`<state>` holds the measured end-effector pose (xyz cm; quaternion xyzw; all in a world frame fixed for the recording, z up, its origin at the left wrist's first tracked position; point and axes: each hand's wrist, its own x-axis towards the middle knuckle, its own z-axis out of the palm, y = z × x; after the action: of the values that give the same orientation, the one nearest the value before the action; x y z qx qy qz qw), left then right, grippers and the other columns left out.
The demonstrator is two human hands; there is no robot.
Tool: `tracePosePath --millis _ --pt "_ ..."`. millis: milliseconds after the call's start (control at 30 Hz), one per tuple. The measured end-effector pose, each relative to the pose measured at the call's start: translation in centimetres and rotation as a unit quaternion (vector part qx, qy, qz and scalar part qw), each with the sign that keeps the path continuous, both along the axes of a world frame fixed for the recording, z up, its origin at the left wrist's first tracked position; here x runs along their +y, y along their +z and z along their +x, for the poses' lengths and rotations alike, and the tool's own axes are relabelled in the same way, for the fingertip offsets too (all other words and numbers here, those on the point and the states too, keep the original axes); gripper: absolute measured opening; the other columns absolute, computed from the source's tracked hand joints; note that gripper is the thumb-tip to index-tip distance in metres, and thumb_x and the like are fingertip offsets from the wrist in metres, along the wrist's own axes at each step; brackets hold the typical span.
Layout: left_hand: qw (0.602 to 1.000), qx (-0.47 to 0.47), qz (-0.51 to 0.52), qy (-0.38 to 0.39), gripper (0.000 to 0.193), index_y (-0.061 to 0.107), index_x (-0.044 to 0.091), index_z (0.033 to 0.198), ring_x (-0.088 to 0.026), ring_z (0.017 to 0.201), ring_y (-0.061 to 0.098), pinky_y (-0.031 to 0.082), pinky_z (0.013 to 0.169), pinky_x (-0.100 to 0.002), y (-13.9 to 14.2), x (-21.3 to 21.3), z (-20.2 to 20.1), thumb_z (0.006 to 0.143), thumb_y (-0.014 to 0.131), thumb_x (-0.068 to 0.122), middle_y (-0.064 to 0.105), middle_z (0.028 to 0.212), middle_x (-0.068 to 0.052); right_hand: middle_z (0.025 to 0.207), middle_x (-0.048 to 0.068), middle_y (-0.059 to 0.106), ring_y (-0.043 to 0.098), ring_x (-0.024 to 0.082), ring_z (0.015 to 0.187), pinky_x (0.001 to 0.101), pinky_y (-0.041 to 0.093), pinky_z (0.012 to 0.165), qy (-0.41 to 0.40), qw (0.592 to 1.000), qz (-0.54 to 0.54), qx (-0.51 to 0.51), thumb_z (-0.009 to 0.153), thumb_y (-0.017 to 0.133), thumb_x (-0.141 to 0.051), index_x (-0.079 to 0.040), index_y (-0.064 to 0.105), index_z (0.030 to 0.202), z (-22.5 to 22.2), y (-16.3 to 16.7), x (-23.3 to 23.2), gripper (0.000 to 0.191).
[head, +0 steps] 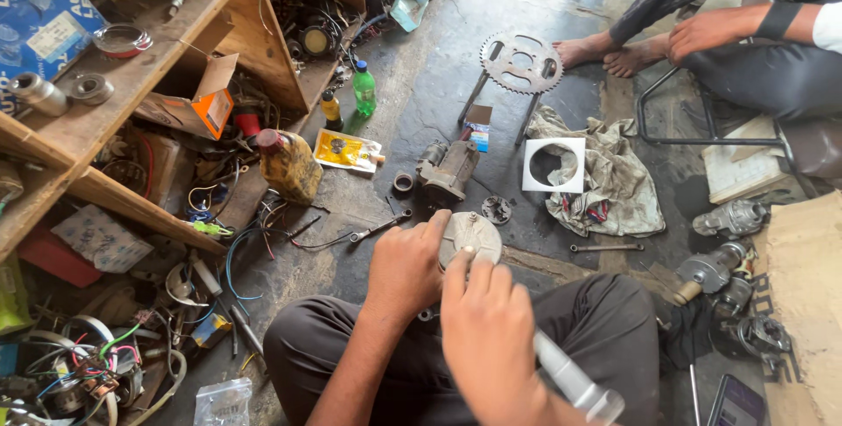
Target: The person sits on the workshop floor with a round metal engine cover on their lap. They use a screwdriver and a combination wrench to loosen and remove fasteners from the cover, repositioning the part and reaching for tools on the floor as they work.
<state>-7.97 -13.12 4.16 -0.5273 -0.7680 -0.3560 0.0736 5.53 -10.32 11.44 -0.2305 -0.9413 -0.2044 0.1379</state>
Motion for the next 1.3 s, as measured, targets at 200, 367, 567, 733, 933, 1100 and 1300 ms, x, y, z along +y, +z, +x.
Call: tracePosePath --millis 200,367,567,733,933,1100,1300 --pt "0.999 0.035 -0.016 -0.007 0.066 0.06 -0.001 0.132 -0.03 0.073 0.069 0.051 0.067 -0.042 0.0 -0.2 -0.1 0.074 0.076 0.026 0.068 0.081 -0.01 0.095 0.019 0.07 0.066 0.023 0.065 0.033 0.051 0.052 -0.007 0.999 -0.051 0.009 0.081 0.059 -0.017 0.001 0.065 0.124 0.1 0.0 -2.3 0.048" --pt "1.0 0.015 -0.025 -0.002 0.085 0.061 0.0 0.126 -0.031 0.073 0.069 0.051 0.068 -0.041 0.4 -0.2 0.3 0.058 0.085 0.044 0.069 0.078 -0.012 0.089 0.015 0.071 0.07 0.038 0.071 0.0467 0.056 0.06 0.06 0.939 -0.316 0.119 0.089 0.063 -0.013 -0.009 0.067 0.122 2.5 0.4 1.7 0.033" --pt "1.0 -0.007 -0.02 -0.001 0.104 0.061 -0.001 0.122 -0.028 0.072 0.07 0.05 0.066 -0.04 0.8 -0.4 0.2 0.048 0.088 0.067 0.07 0.075 -0.012 0.102 0.019 0.074 0.07 0.041 0.089 0.0476 0.056 0.071 0.054 0.909 -0.373 0.179 0.092 0.064 -0.013 -0.004 0.066 0.116 2.4 0.8 3.5 0.026" --pt "1.0 -0.003 -0.012 -0.004 0.107 0.061 -0.002 0.122 -0.029 0.071 0.069 0.05 0.066 -0.04 1.0 -0.4 0.2 0.047 0.088 0.069 0.069 0.074 -0.012 0.101 0.019 0.073 0.069 0.042 0.09 0.047 0.056 0.074 0.067 0.905 -0.371 0.199 0.093 0.063 -0.011 -0.004 0.068 0.116 2.0 1.3 3.5 0.024" --pt "1.0 0.0 -0.028 0.001 0.112 0.061 -0.002 0.127 -0.028 0.075 0.071 0.051 0.07 -0.04 0.6 -0.4 0.3 0.041 0.086 0.065 0.071 0.079 -0.012 0.09 0.014 0.073 0.069 0.038 0.077 0.0463 0.055 0.064 0.02 0.934 -0.336 0.118 0.09 0.064 -0.014 -0.009 0.07 0.116 2.1 1.6 2.6 0.026" --pt "1.0 0.02 -0.017 0.0 0.079 0.062 -0.003 0.128 -0.029 0.071 0.068 0.049 0.067 -0.041 0.2 -0.4 0.8 0.072 0.082 0.049 0.069 0.08 -0.013 0.084 0.009 0.067 0.07 0.024 0.067 0.0376 0.055 0.054 -0.016 0.99 -0.14 -0.015 0.085 0.061 -0.014 -0.004 0.066 0.121 1.2 1.2 0.6 0.038" --pt "1.0 0.018 -0.009 -0.005 0.066 0.062 -0.002 0.128 -0.03 0.069 0.066 0.048 0.064 -0.042 0.9 -0.6 1.3 0.082 0.074 0.044 0.067 0.081 -0.012 0.098 0.012 0.067 0.061 0.018 0.064 0.0303 0.048 0.051 -0.04 0.994 0.049 -0.093 0.08 0.059 -0.019 0.006 0.06 0.131 1.3 -0.2 -1.7 0.056"
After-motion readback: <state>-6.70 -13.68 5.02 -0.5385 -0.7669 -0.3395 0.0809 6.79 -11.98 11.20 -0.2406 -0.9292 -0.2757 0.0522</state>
